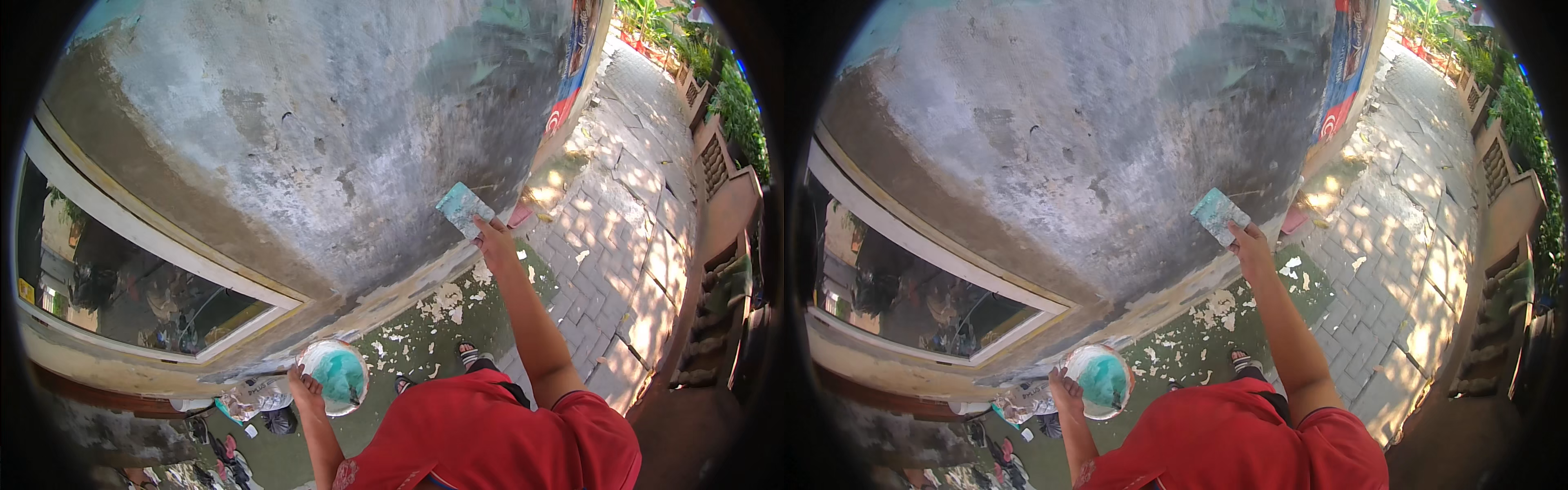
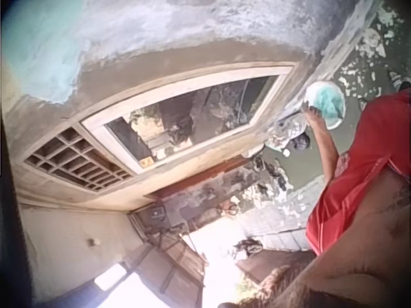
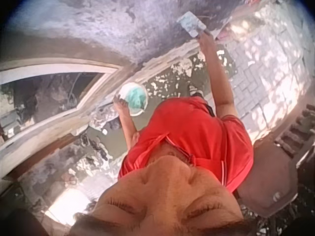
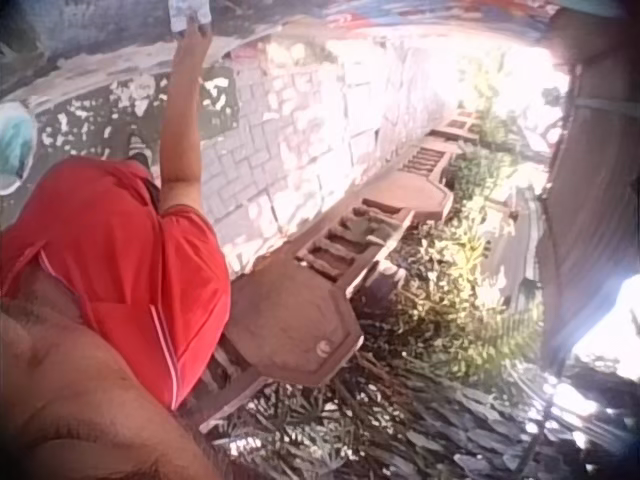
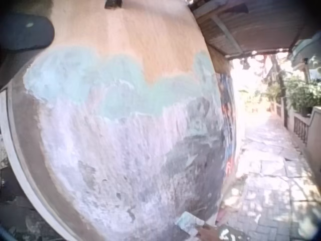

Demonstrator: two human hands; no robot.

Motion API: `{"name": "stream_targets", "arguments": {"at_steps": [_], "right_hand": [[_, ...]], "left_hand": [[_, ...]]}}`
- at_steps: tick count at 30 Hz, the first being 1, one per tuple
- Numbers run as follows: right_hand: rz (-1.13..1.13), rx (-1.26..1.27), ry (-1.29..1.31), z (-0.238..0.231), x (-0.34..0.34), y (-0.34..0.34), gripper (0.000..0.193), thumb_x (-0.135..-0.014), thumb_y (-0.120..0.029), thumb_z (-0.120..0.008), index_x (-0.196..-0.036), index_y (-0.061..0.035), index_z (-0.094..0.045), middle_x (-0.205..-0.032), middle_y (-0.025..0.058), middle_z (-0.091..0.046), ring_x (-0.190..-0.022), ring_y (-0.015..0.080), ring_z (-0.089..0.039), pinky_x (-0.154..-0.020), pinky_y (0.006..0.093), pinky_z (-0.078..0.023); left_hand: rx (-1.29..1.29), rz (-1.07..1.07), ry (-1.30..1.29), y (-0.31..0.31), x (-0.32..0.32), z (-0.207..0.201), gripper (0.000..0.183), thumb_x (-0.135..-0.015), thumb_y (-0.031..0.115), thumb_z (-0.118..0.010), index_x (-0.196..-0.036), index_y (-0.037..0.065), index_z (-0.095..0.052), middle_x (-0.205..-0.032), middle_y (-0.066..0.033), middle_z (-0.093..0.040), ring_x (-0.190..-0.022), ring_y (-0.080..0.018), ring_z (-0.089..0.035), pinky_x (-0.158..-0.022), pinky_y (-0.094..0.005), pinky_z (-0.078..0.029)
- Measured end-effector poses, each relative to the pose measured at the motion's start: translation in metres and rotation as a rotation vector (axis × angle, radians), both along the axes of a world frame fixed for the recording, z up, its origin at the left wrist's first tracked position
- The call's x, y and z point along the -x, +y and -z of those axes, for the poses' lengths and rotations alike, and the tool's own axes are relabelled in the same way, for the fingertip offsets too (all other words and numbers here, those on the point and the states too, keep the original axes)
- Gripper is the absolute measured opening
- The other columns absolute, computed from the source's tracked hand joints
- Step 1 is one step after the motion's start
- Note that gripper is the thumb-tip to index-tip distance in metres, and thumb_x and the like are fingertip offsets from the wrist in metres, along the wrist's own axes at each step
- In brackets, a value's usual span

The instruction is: The person patches a wall by scooping green putty from a bucket with a putty knife and spreading it over damaged areas on the exterior surface.

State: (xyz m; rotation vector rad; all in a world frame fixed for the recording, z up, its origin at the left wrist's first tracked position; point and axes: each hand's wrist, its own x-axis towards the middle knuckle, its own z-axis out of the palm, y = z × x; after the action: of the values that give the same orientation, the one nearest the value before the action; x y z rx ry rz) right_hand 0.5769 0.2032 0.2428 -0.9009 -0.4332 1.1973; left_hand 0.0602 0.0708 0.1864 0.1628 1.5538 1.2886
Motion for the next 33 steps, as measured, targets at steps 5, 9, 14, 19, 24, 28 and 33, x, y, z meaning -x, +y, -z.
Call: {"name": "stream_targets", "arguments": {"at_steps": [5,9,14,19,24,28,33], "right_hand": [[-0.009,0.114,-0.044,0.038,0.005,-0.011,0.029,-0.093,-0.017,-0.064,-0.12,-0.0062,-0.061,-0.11,0.0025,-0.066,-0.098,0.014,-0.064,-0.082,0.0316,-0.05],[-0.003,0.175,-0.025,0.071,0.001,-0.01,0.028,-0.093,-0.018,-0.065,-0.119,-0.0076,-0.061,-0.11,0.0016,-0.066,-0.097,0.0141,-0.063,-0.081,0.0329,-0.049],[0.053,0.199,-0.012,0.081,0.0,0.004,0.029,-0.092,-0.019,-0.066,-0.119,-0.0077,-0.061,-0.109,0.0015,-0.067,-0.096,0.014,-0.063,-0.081,0.0334,-0.049],[0.179,0.249,-0.067,0.092,-0.032,0.022,0.029,-0.092,-0.018,-0.066,-0.118,-0.0079,-0.063,-0.109,0.001,-0.067,-0.093,0.0132,-0.063,-0.078,0.032,-0.05],[0.272,0.235,-0.149,0.1,-0.061,0.042,0.024,-0.09,-0.019,-0.068,-0.112,-0.0105,-0.065,-0.102,-0.0011,-0.067,-0.087,0.0111,-0.062,-0.076,0.0297,-0.051],[0.284,0.247,-0.215,0.104,-0.061,0.049,0.024,-0.09,-0.021,-0.069,-0.111,-0.0108,-0.066,-0.102,-0.0011,-0.068,-0.087,0.0103,-0.063,-0.075,0.0293,-0.051],[0.312,0.268,-0.19,0.119,-0.07,0.052,0.026,-0.089,-0.021,-0.07,-0.113,-0.0097,-0.066,-0.1,-0.001,-0.068,-0.086,0.0102,-0.063,-0.074,0.029,-0.052]], "left_hand": [[0.042,-0.024,0.001,-0.003,0.002,0.001,0.054,-0.088,0.046,-0.059,-0.123,0.005,-0.049,-0.058,0.007,-0.022,-0.046,-0.0063,-0.02,-0.045,-0.0253,-0.016],[0.059,-0.007,-0.012,-0.002,0.008,0.009,0.056,-0.088,0.046,-0.06,-0.124,0.005,-0.048,-0.058,0.0067,-0.022,-0.045,-0.0065,-0.02,-0.044,-0.0252,-0.017],[0.059,-0.02,-0.013,-0.008,0.015,0.017,0.062,-0.089,0.045,-0.056,-0.129,0.0,-0.044,-0.054,0.0064,-0.019,-0.042,-0.0066,-0.02,-0.04,-0.0249,-0.019],[0.029,0.039,-0.044,-0.007,0.014,0.016,0.048,-0.09,0.043,-0.057,-0.117,0.004,-0.049,-0.054,0.0063,-0.022,-0.042,-0.0068,-0.02,-0.041,-0.0256,-0.018],[0.002,0.047,-0.059,-0.004,0.01,0.009,0.044,-0.09,0.041,-0.056,-0.111,0.002,-0.049,-0.053,0.0063,-0.022,-0.041,-0.0068,-0.019,-0.041,-0.0261,-0.019],[0.004,0.041,-0.039,-0.007,0.01,0.008,0.043,-0.091,0.039,-0.055,-0.111,0.002,-0.049,-0.053,0.0062,-0.022,-0.041,-0.0069,-0.019,-0.041,-0.0261,-0.019],[0.024,0.005,-0.027,-0.012,0.016,0.015,0.044,-0.092,0.038,-0.054,-0.114,0.0,-0.048,-0.053,0.006,-0.022,-0.041,-0.0067,-0.019,-0.041,-0.0259,-0.019]]}}
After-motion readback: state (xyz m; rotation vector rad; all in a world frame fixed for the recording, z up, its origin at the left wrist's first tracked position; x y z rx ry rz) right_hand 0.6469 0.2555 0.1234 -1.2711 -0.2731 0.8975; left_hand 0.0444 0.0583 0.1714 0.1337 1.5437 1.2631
